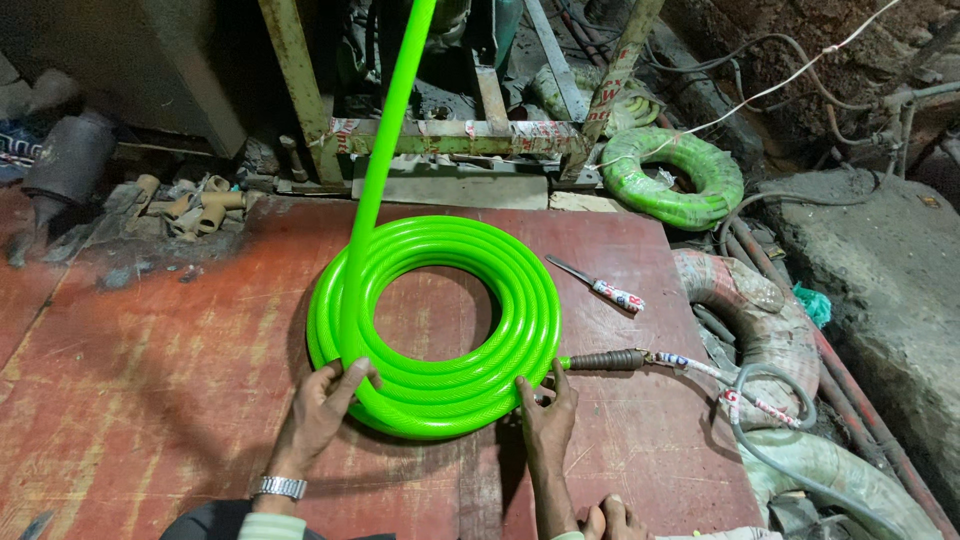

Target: The person coils a green hose by hand on a wooden board.

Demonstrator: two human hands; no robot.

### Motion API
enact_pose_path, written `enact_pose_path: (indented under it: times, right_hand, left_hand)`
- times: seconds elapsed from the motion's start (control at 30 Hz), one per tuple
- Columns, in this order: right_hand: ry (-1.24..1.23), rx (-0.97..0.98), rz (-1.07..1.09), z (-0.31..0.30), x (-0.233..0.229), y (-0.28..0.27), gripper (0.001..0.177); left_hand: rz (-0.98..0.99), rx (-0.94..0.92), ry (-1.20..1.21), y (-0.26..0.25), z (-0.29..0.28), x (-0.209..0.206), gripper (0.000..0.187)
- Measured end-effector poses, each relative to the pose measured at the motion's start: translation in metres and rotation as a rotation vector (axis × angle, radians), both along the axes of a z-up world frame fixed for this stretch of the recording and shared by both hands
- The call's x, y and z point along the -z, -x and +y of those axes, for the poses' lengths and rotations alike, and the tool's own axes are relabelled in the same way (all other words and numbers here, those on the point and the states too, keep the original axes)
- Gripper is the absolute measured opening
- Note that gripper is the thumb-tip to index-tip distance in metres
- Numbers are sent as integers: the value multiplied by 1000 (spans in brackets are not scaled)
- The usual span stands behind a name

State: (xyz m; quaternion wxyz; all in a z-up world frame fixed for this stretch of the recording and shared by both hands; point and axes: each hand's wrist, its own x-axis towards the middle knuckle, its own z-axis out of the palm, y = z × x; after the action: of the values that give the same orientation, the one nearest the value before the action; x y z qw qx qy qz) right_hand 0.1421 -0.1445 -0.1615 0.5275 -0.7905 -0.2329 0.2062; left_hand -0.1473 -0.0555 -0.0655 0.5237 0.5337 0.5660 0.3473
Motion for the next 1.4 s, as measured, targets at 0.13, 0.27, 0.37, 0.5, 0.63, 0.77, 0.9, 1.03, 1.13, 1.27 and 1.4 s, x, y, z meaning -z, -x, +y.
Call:
enact_pose_path:
  times: [0.13,0.27,0.37,0.5,0.63,0.77,0.9,1.03,1.13,1.27,1.4]
  right_hand:
    - [-39,11,-4,-2,1,2,75]
    - [-20,17,47,-4,-15,7,75]
    - [-38,16,42,-4,-12,7,74]
    - [-33,12,34,-3,-8,6,73]
    - [-35,17,45,-3,-6,5,73]
    - [-36,16,20,-4,-6,6,75]
    - [-28,35,69,-3,-12,10,77]
    - [-35,33,9,-3,-2,6,73]
    - [-36,28,1,-4,-6,7,70]
    - [-26,41,-47,-3,-1,7,67]
    - [-38,28,-85,-4,1,5,66]
  left_hand:
    - [-119,50,-80,14,11,23,34]
    - [-347,-11,10,15,6,26,44]
    - [-376,-14,72,18,4,31,44]
    - [-425,-38,121,19,6,51,40]
    - [-455,-75,165,21,7,61,36]
    - [-446,-90,203,27,12,73,39]
    - [-348,-88,248,26,16,79,47]
    - [-343,-115,198,27,19,89,40]
    - [-290,-157,122,29,19,74,42]
    - [-364,-135,96,37,32,68,62]
    - [-69,-119,289,36,40,1,114]
